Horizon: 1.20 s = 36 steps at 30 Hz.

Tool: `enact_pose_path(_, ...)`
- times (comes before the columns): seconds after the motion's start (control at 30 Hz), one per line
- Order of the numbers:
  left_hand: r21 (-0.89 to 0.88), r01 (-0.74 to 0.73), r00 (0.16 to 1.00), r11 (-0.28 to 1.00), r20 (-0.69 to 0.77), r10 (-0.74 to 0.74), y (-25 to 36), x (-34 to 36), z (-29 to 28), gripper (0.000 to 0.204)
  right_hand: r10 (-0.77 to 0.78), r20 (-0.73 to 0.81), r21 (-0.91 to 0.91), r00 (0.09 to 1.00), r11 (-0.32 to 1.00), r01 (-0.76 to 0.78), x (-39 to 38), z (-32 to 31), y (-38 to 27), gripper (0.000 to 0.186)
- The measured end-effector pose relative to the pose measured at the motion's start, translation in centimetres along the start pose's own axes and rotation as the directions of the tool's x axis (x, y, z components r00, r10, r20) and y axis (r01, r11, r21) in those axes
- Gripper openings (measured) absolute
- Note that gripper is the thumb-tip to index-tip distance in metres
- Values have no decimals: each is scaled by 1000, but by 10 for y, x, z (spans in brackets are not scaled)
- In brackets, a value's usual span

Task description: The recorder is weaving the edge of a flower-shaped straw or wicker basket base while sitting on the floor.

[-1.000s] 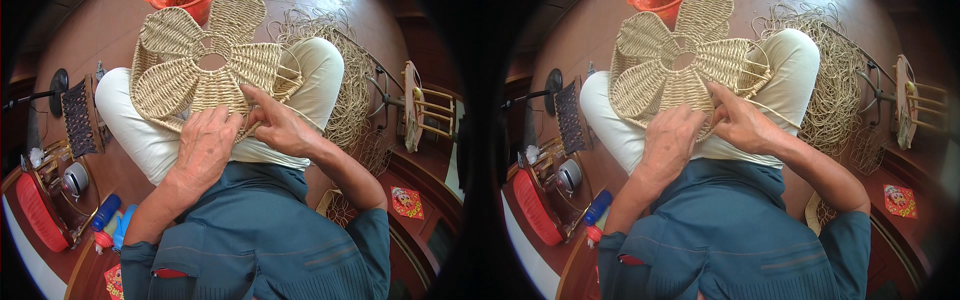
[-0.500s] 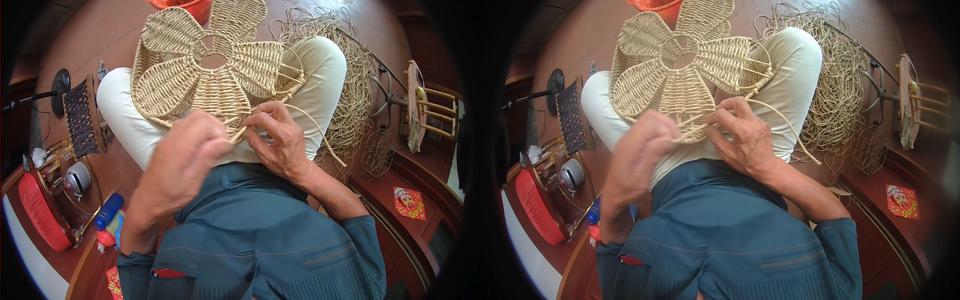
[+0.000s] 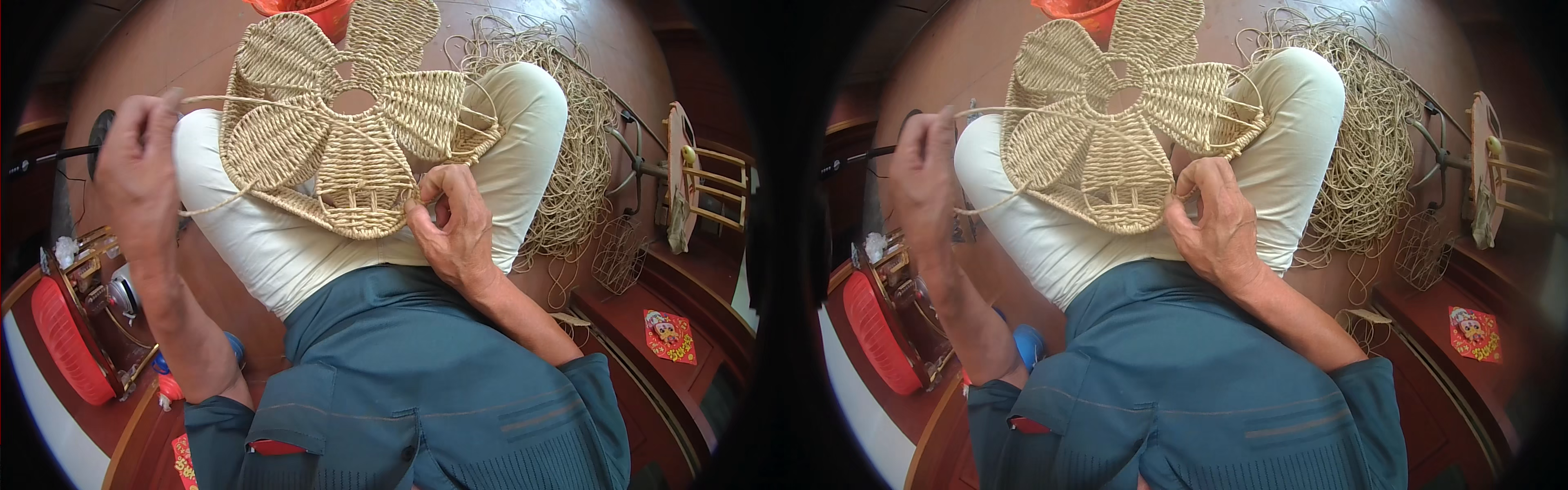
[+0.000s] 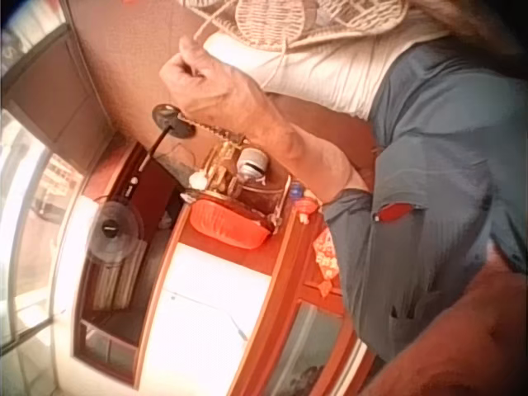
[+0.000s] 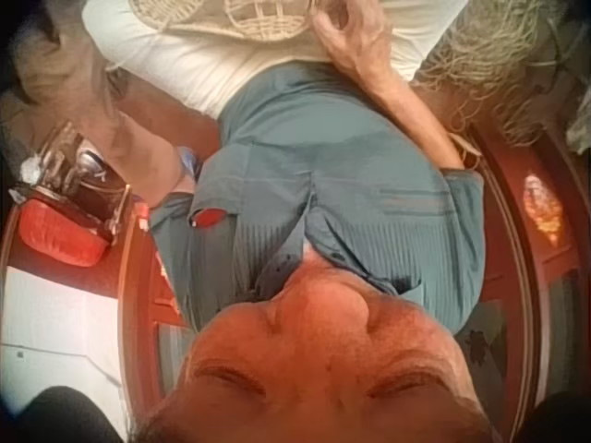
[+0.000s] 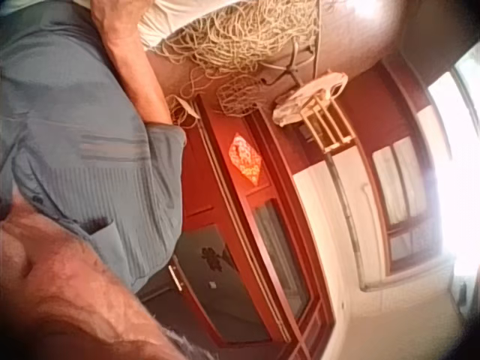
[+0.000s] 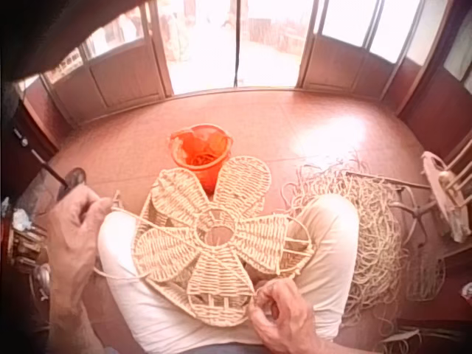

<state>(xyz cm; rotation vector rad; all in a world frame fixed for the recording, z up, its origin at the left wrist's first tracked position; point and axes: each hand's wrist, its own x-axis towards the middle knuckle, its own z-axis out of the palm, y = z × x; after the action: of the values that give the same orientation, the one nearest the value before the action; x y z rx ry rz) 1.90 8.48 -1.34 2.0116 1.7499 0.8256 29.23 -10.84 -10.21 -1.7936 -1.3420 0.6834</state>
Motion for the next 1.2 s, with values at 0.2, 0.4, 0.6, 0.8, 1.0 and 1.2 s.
enact_pose_path(0.2,34,-50,996,998,74,48,15,-24,37,33,-25,-1,5,1000,1000,25,-3,-2,-1,14)
enact_pose_path(0.4,-198,-34,997,980,56,46,16,-29,42,29,-34,-7,-44,999,998,33,-4,-5,0,13)
enact_pose_path(0.6,149,-429,858,891,-241,454,27,-46,52,18,-67,14,-101,998,993,68,-2,-8,0,12)
enact_pose_path(0.8,-452,-28,876,892,419,240,44,-115,83,36,6,145,-150,989,989,16,3,-14,-10,13)
enact_pose_path(1.0,-219,-482,733,848,429,527,45,-131,100,63,182,293,-147,939,979,-144,14,-21,-18,20)
enact_pose_path(1.2,-157,-589,654,793,484,582,52,-130,109,66,254,365,-189,896,962,-196,22,-24,-19,24)
